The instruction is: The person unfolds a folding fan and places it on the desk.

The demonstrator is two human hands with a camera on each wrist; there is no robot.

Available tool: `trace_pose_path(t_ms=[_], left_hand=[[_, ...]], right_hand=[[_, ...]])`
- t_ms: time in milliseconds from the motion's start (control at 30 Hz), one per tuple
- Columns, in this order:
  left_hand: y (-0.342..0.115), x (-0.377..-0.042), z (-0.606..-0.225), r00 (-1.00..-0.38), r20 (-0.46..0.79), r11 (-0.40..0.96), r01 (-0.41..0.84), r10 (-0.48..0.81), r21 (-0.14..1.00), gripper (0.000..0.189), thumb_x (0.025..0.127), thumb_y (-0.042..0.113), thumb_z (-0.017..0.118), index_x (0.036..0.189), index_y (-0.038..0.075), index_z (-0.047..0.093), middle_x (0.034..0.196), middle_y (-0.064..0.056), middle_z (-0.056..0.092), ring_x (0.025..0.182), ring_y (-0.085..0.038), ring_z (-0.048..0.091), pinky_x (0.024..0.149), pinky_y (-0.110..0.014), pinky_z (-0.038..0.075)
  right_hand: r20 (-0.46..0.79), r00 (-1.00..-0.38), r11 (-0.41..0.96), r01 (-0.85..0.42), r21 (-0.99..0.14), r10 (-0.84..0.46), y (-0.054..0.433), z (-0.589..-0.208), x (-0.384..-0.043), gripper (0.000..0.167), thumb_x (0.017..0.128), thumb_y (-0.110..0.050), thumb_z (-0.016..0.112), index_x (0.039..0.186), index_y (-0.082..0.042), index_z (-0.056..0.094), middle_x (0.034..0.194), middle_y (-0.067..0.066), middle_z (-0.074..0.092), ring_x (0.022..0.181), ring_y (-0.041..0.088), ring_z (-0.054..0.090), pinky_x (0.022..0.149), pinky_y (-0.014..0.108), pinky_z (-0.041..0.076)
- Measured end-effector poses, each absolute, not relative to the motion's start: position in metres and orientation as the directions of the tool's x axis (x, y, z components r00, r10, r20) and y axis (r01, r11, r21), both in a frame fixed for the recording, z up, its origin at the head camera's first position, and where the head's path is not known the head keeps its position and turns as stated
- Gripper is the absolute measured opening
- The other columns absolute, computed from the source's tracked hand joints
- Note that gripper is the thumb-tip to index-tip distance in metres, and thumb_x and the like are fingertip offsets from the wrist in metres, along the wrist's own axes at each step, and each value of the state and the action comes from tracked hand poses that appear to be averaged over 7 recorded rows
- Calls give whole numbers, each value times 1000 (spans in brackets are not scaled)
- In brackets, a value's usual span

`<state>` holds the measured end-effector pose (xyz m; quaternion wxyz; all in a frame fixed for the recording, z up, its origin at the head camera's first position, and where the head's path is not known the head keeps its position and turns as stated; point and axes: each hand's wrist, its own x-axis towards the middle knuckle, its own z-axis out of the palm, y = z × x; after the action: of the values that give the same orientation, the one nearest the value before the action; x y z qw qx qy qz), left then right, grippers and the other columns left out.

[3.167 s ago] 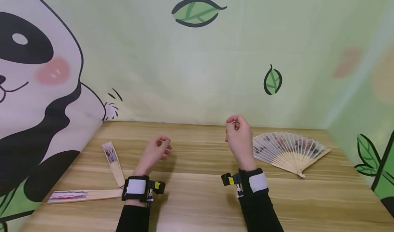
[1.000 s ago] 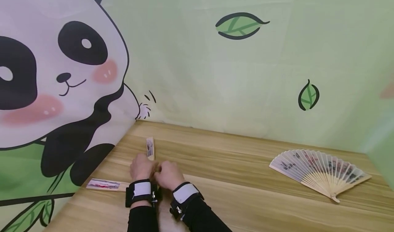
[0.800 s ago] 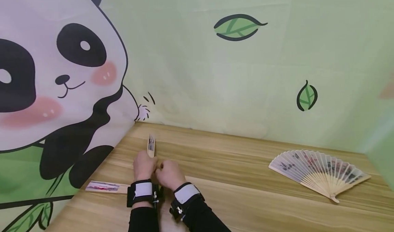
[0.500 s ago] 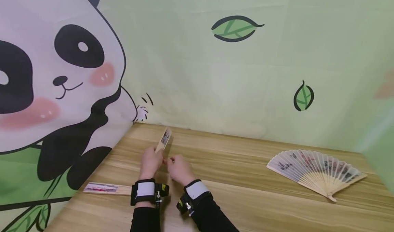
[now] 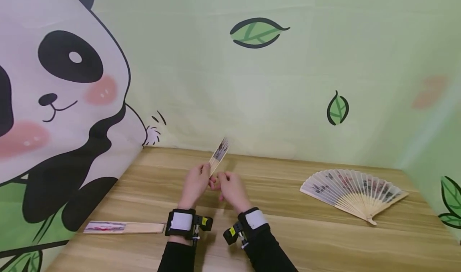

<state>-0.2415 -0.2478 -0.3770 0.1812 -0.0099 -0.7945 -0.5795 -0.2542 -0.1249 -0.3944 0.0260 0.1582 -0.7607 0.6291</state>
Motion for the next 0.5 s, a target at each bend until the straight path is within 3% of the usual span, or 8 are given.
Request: trace_pose_path(t_ms=[200,333,500], left_hand=[[-220,-235,-368,-955,286,112,277,-76,954,38,106,22,40,100,-10,60,65,-10,59,48,-15,54,50,-21,39],[-202,-232,-363,-954,298,104,294,-24,950,39,107,24,40,105,-9,61,67,-10,60,48,-16,55,48,-21,37],[-184,-230,-360,-946,319,120,323,51,939,37,107,25,41,103,-4,64,74,-9,62,58,-17,58,52,-23,41]], right_hand=[[239,-964,66,-248,-967,-121,-96,-383,-250,33,103,-23,46,97,1,68,70,9,59,42,14,49,40,22,40],[218,-971,-14,-218,-976,-96,-74,-371,-244,36,104,-25,43,109,2,66,75,11,56,45,15,49,41,21,39],[210,-976,-34,-208,-977,-61,-49,-360,-238,34,104,-26,47,108,2,64,76,7,53,48,14,50,40,20,35]])
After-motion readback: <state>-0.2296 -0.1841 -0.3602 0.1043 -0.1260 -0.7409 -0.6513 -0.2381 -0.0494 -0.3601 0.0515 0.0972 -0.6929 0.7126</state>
